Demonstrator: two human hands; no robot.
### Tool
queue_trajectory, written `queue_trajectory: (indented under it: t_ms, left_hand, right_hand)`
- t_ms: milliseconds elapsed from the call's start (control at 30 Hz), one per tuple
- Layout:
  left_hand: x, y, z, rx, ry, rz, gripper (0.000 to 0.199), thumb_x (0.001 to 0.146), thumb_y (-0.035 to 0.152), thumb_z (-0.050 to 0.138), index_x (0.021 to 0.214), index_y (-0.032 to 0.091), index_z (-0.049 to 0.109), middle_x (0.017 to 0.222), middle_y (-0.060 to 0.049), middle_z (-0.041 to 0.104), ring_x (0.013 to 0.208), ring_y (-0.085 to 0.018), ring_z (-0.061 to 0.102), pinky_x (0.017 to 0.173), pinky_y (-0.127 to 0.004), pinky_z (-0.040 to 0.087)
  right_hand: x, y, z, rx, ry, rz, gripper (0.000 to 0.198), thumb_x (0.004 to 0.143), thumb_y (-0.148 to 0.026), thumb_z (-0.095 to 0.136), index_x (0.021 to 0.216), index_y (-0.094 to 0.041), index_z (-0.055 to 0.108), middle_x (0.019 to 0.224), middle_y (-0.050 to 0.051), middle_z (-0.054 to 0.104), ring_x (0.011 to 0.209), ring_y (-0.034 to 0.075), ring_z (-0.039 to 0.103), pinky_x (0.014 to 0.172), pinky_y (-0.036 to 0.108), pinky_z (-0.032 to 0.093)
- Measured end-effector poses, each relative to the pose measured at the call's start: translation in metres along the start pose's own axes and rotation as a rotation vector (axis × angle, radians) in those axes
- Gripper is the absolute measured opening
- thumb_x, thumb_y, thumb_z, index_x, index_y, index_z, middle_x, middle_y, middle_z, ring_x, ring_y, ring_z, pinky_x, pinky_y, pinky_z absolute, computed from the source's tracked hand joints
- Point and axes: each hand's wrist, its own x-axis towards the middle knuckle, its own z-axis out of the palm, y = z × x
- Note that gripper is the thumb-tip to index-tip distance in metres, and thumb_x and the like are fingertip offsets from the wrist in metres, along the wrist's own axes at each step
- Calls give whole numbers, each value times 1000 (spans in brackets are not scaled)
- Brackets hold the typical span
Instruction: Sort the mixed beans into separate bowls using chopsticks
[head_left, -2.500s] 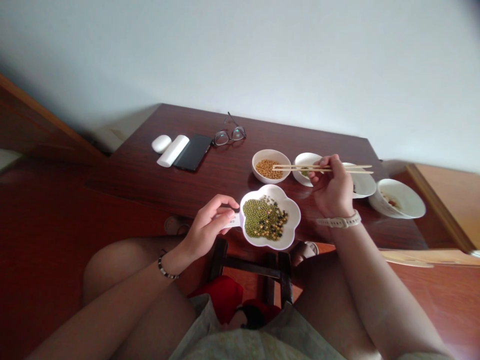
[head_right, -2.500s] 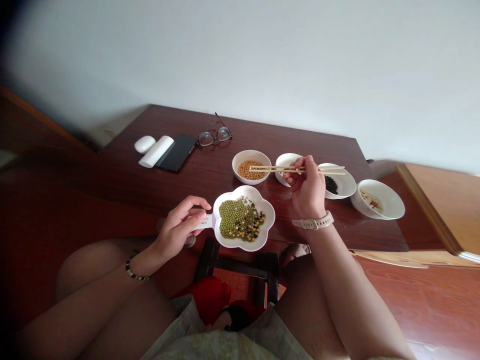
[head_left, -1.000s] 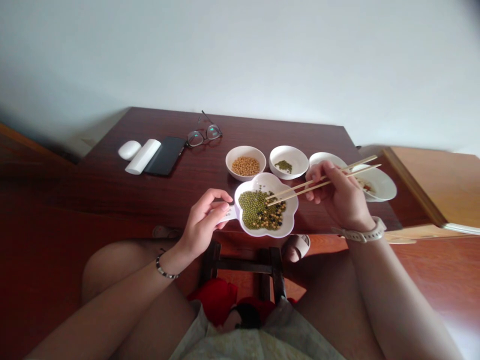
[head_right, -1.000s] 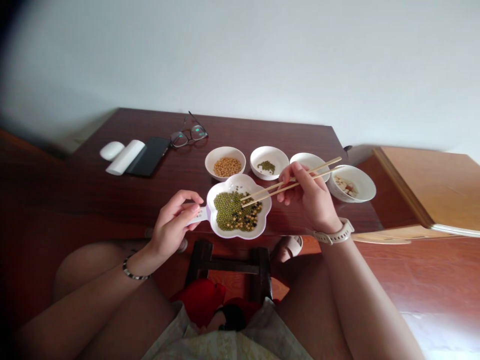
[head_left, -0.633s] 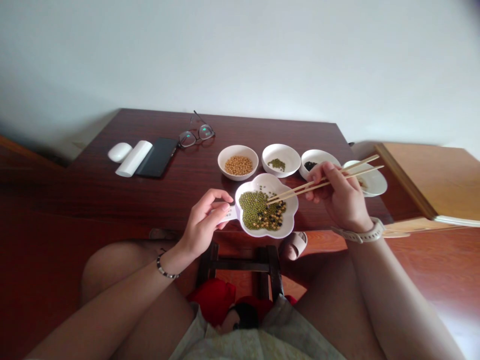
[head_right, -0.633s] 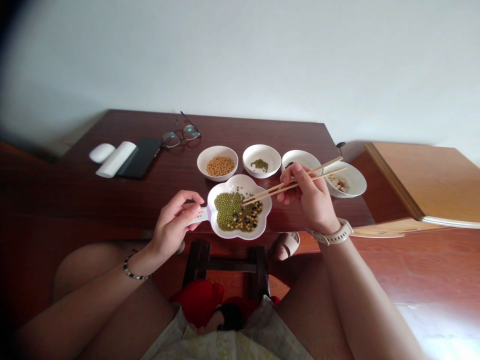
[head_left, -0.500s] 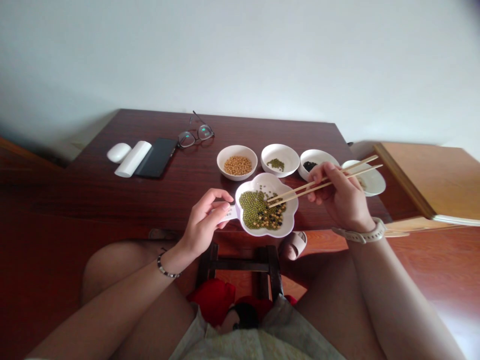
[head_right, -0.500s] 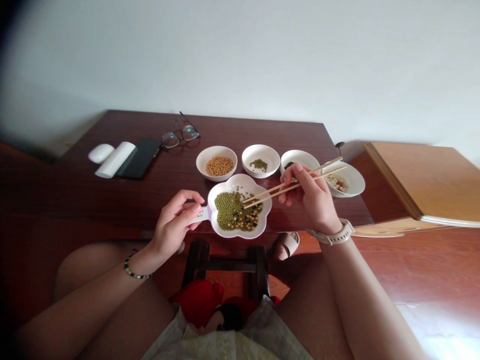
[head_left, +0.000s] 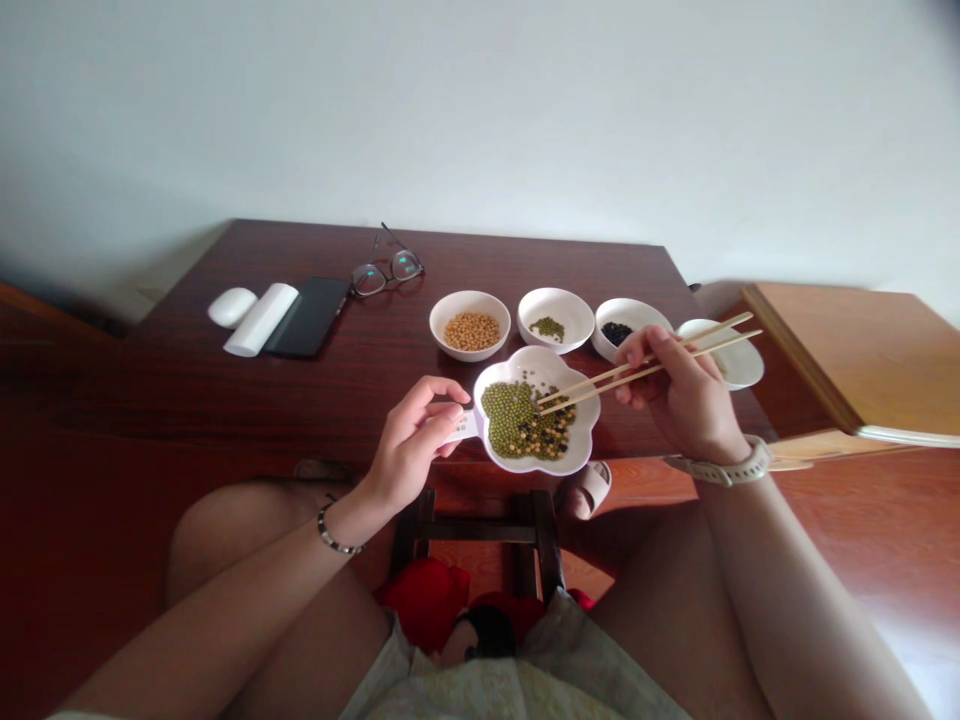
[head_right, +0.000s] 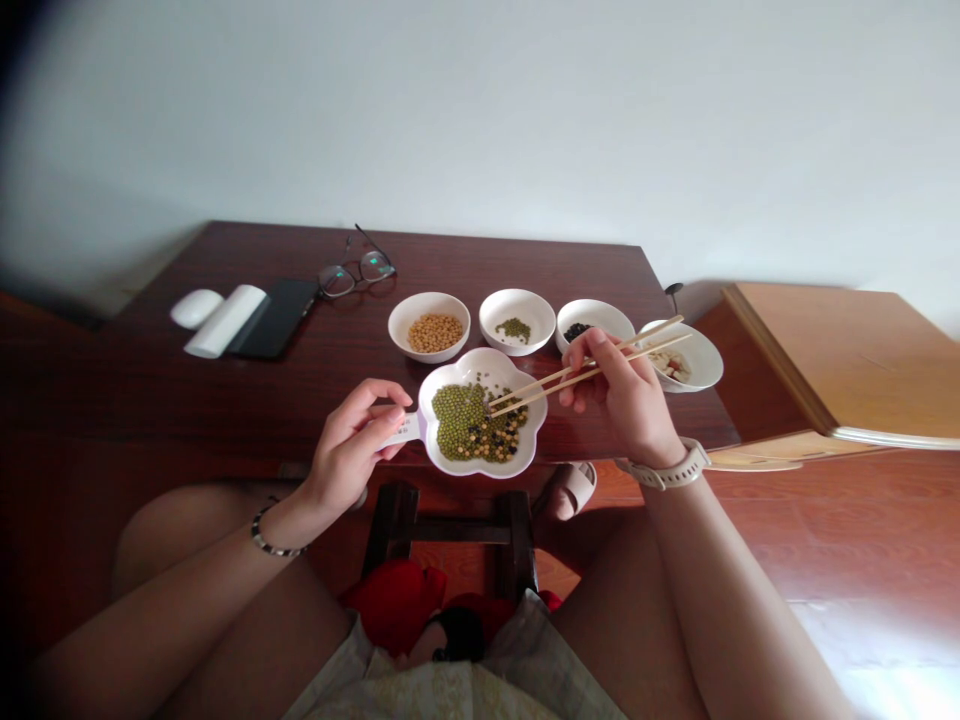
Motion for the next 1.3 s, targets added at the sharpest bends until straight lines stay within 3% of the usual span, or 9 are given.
queue_trajectory:
  t_ms: [667, 967, 1300]
  left_hand:
    - [1, -4, -2, -19, -18, -8, 21, 105, 40, 72, 111, 21, 68, 68, 6, 51, 56, -9, 46, 51, -21, 29]
    - [-2, -1, -7, -17, -19, -49, 21, 104, 39, 73, 112, 20, 68, 68, 6, 51, 58, -9, 46, 52, -21, 29]
    - [-14, 5, -22, 25, -7, -55, 19, 105, 37, 70, 111, 19, 67, 69, 6, 52, 59, -10, 46, 53, -22, 30]
  right_hand:
    - [0, -3, 3, -38, 32, -39, 46, 99, -58, 81, 76, -21, 68, 69, 2, 63, 53, 12, 63, 42, 21, 48]
    - [17, -1, 12, 120, 66, -58, 45, 94, -55, 87, 75, -22, 63, 73, -1, 60, 52, 9, 59, 38, 20, 42]
    - [37, 9, 29, 342, 78, -60, 36, 100, -39, 80, 77, -21, 59, 74, -2, 55, 57, 7, 56, 45, 13, 48]
